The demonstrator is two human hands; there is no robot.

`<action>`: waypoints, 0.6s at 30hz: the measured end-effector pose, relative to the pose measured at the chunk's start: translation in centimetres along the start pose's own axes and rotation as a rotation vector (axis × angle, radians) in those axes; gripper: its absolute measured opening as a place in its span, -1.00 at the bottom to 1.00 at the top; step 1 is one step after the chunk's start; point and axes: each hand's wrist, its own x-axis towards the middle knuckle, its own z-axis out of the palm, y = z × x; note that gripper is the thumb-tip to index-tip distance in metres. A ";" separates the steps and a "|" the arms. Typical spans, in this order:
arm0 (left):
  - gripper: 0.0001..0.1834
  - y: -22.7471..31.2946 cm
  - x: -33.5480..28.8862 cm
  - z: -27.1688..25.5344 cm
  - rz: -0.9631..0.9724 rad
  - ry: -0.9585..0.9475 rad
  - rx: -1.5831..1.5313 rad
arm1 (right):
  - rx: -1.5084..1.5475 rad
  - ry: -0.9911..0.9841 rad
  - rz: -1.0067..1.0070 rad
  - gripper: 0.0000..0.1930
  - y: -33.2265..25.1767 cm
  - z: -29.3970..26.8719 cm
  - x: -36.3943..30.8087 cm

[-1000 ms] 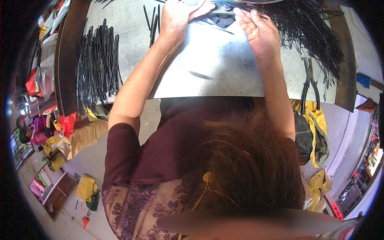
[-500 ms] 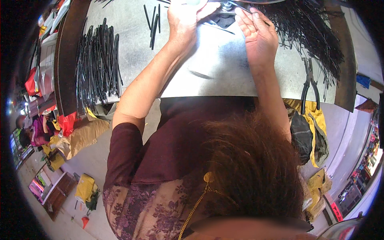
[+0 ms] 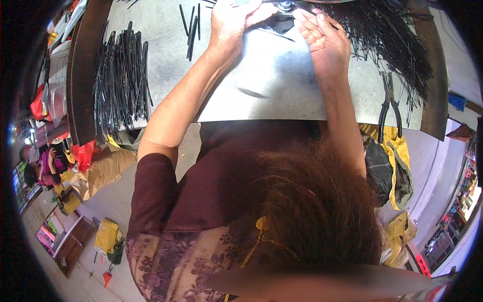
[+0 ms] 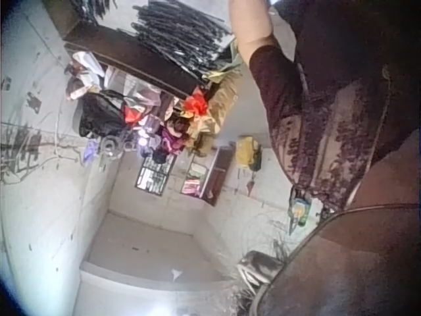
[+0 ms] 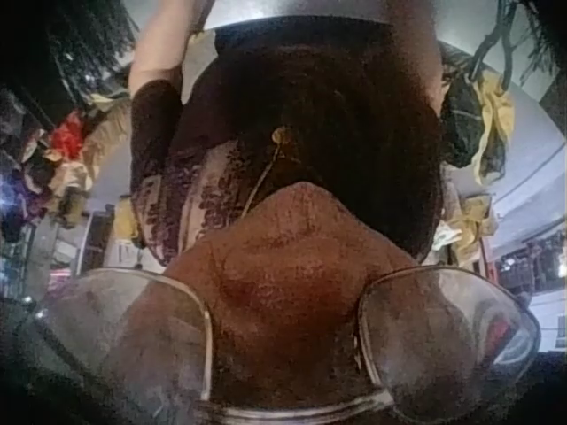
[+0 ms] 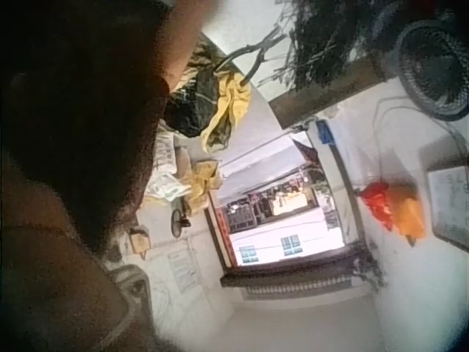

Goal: The person assembles bundles of black rods using an assembly machine and pliers.

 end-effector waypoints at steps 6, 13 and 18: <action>-0.90 0.0 1.3 -1.5 0.020 0.013 0.160 | -0.128 0.105 0.278 -0.68 -3.7 0.8 1.3; -0.74 0.6 3.4 -2.7 -0.062 -0.025 0.173 | 0.064 0.135 0.317 -0.73 -1.6 -0.3 2.7; -0.76 1.1 2.7 -0.2 -0.061 -0.028 0.186 | -0.218 -0.063 -0.295 -0.91 -0.2 -1.3 2.4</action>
